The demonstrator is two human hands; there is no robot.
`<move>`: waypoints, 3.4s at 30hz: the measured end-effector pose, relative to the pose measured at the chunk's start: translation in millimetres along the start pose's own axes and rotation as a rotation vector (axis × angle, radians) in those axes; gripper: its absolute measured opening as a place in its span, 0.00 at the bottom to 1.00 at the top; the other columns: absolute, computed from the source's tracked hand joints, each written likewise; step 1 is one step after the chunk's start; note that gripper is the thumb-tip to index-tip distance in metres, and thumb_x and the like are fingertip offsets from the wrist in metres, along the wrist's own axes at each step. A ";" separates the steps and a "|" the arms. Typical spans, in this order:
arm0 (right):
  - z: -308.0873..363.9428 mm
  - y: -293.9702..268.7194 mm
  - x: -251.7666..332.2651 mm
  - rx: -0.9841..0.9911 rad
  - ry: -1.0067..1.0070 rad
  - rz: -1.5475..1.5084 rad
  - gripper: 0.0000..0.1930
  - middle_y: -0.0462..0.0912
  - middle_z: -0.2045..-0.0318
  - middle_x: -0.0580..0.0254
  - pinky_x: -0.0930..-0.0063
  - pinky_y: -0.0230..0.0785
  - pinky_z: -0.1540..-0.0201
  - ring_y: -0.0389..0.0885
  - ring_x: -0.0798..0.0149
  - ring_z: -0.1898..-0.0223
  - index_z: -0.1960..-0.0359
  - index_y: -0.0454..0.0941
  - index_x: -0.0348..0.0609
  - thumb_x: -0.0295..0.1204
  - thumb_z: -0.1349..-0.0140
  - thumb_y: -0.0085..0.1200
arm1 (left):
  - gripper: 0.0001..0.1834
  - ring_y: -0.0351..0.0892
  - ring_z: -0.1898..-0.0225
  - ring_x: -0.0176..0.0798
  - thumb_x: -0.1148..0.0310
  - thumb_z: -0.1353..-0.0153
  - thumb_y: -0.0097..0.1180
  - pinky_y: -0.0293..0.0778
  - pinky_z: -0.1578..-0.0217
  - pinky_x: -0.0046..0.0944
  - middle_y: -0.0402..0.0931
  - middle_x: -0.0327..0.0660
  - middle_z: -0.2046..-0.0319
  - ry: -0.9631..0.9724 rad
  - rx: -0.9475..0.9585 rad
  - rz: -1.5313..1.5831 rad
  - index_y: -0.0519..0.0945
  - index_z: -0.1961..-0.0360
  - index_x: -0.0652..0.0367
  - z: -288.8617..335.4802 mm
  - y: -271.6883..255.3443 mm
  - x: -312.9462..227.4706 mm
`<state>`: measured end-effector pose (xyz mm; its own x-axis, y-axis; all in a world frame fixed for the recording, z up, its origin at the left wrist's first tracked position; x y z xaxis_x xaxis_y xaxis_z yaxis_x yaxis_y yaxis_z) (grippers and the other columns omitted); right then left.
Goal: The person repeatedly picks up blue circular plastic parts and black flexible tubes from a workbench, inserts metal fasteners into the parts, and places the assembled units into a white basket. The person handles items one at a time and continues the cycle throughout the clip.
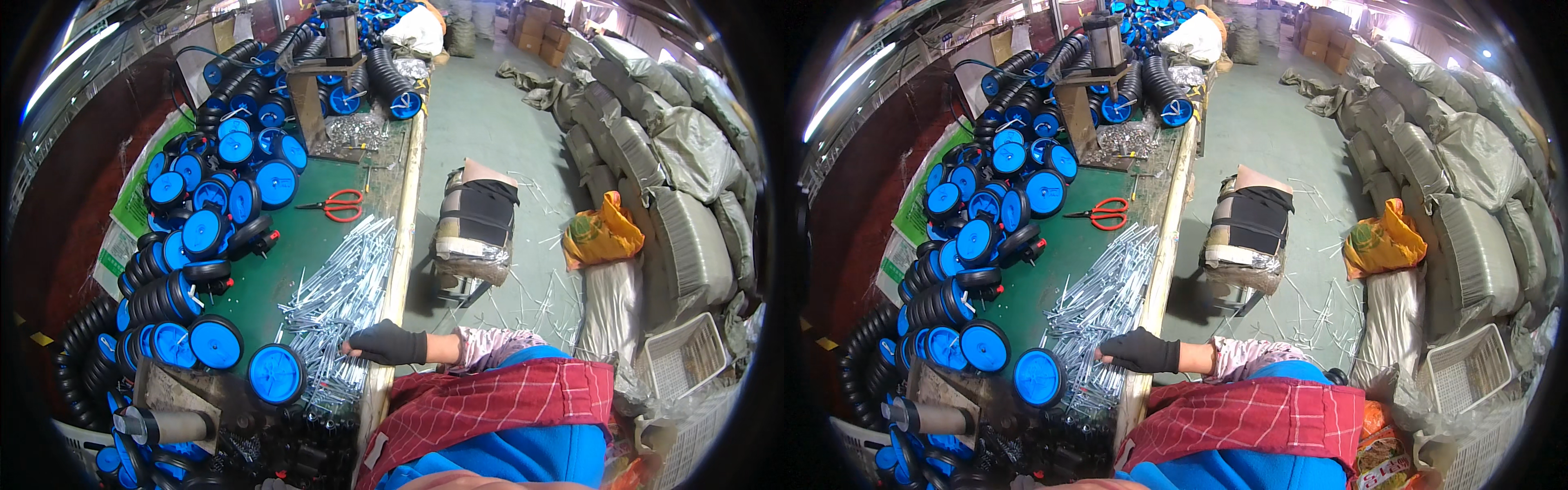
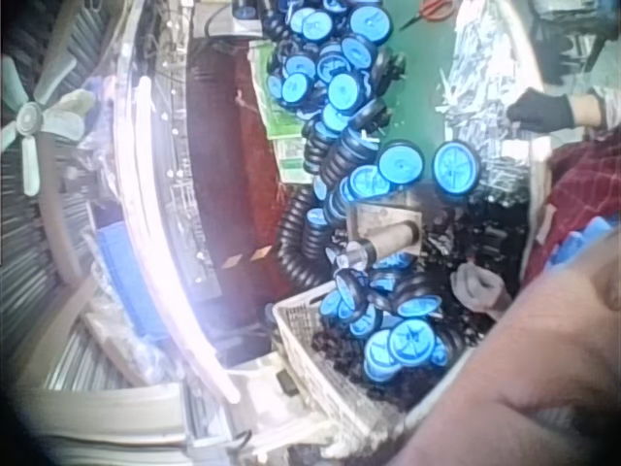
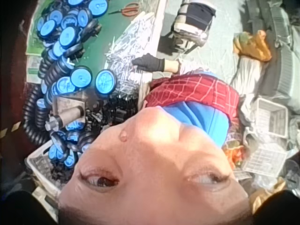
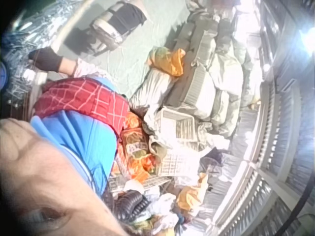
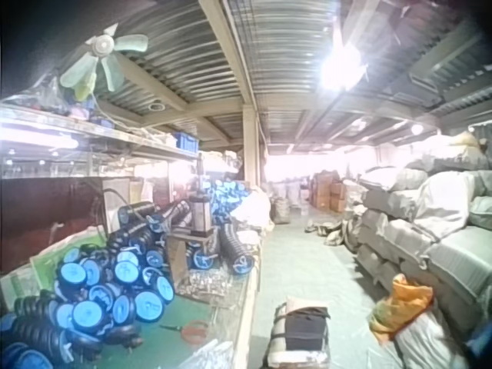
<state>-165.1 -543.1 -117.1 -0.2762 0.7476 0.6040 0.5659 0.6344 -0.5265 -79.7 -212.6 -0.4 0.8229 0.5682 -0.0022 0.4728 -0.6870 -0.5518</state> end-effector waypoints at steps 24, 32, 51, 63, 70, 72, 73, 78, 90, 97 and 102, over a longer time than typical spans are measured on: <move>15.1 4.4 11.6 0.250 0.147 -0.017 0.11 0.81 0.69 0.57 0.57 0.72 0.64 0.82 0.50 0.66 0.59 0.76 0.48 0.41 0.30 0.51 | 0.06 0.82 0.64 0.52 0.71 0.37 0.56 0.82 0.60 0.56 0.81 0.46 0.68 0.072 0.008 0.215 0.82 0.69 0.61 12.2 1.1 -21.4; 22.3 21.8 -3.3 0.299 0.068 0.153 0.12 0.77 0.75 0.58 0.59 0.72 0.68 0.78 0.52 0.71 0.64 0.77 0.46 0.41 0.32 0.55 | 0.04 0.82 0.66 0.53 0.70 0.40 0.57 0.80 0.67 0.57 0.81 0.47 0.67 0.188 -0.043 0.218 0.80 0.66 0.58 24.6 13.4 -8.7; -32.6 -74.0 18.5 -0.306 0.356 -0.195 0.04 0.84 0.67 0.65 0.77 0.74 0.59 0.81 0.73 0.64 0.61 0.80 0.38 0.24 0.35 0.59 | 0.05 0.82 0.65 0.53 0.69 0.40 0.58 0.80 0.66 0.57 0.81 0.47 0.65 0.121 0.014 0.183 0.80 0.65 0.57 7.5 25.1 0.5; -51.2 -80.8 57.7 -0.342 0.147 0.099 0.19 0.84 0.63 0.57 0.69 0.77 0.66 0.86 0.59 0.68 0.42 0.72 0.44 0.26 0.34 0.58 | 0.05 0.82 0.64 0.54 0.69 0.41 0.58 0.80 0.65 0.57 0.81 0.47 0.64 0.117 0.040 0.190 0.80 0.65 0.57 4.4 31.7 5.0; -22.0 -8.7 -9.1 0.213 0.283 0.255 0.18 0.82 0.66 0.55 0.67 0.78 0.65 0.86 0.57 0.65 0.46 0.73 0.47 0.20 0.38 0.53 | 0.06 0.82 0.63 0.54 0.69 0.41 0.59 0.80 0.65 0.57 0.81 0.47 0.63 0.122 0.057 0.196 0.80 0.64 0.57 3.6 34.1 6.8; -16.4 0.0 -21.6 0.132 0.294 0.228 0.19 0.82 0.64 0.59 0.68 0.78 0.65 0.86 0.57 0.65 0.44 0.71 0.47 0.22 0.37 0.52 | 0.06 0.82 0.63 0.54 0.69 0.41 0.59 0.80 0.64 0.57 0.81 0.47 0.63 0.126 0.053 0.187 0.80 0.64 0.57 4.2 33.9 6.4; -14.2 2.8 -22.8 0.072 0.212 0.192 0.19 0.82 0.65 0.61 0.68 0.78 0.66 0.85 0.56 0.66 0.43 0.70 0.47 0.23 0.37 0.51 | 0.06 0.82 0.63 0.54 0.69 0.42 0.59 0.80 0.64 0.57 0.81 0.47 0.63 0.125 0.056 0.185 0.80 0.64 0.57 4.4 34.3 6.6; -9.9 2.9 -19.7 -0.005 0.093 0.116 0.18 0.82 0.64 0.62 0.66 0.77 0.67 0.85 0.55 0.67 0.43 0.69 0.47 0.25 0.35 0.48 | 0.06 0.82 0.63 0.54 0.69 0.42 0.59 0.80 0.64 0.57 0.80 0.47 0.63 0.130 0.069 0.180 0.80 0.64 0.57 3.9 36.7 6.6; -9.2 12.8 -10.9 0.153 0.160 0.151 0.27 0.80 0.69 0.64 0.67 0.74 0.71 0.83 0.57 0.70 0.40 0.70 0.46 0.20 0.44 0.57 | 0.07 0.81 0.62 0.54 0.68 0.42 0.59 0.79 0.63 0.58 0.80 0.47 0.61 0.151 0.091 0.202 0.79 0.63 0.56 1.6 37.9 9.7; -7.1 17.2 -8.5 0.142 0.112 0.113 0.31 0.80 0.68 0.64 0.67 0.74 0.70 0.83 0.58 0.70 0.36 0.67 0.47 0.18 0.44 0.55 | 0.07 0.81 0.61 0.54 0.68 0.43 0.60 0.79 0.63 0.58 0.80 0.48 0.61 0.157 0.097 0.205 0.79 0.63 0.56 2.4 37.4 11.7; -6.5 20.4 -3.9 0.084 0.011 0.127 0.30 0.80 0.68 0.63 0.67 0.75 0.69 0.82 0.58 0.70 0.35 0.67 0.46 0.19 0.43 0.53 | 0.08 0.81 0.61 0.54 0.68 0.43 0.60 0.79 0.63 0.58 0.80 0.48 0.60 0.164 0.105 0.206 0.79 0.63 0.56 4.5 37.0 12.0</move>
<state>-147.4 -534.3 -126.3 -0.1974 0.8210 0.5357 0.5284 0.5494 -0.6473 -53.7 -229.1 -24.7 0.9425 0.3343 0.0071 0.2620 -0.7252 -0.6368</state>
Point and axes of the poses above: each hand's wrist, its own z-axis away from the middle knuckle, its own y-axis out of the palm, x = y × z, the point moved 2 cm from there along -z, towards the middle knuckle
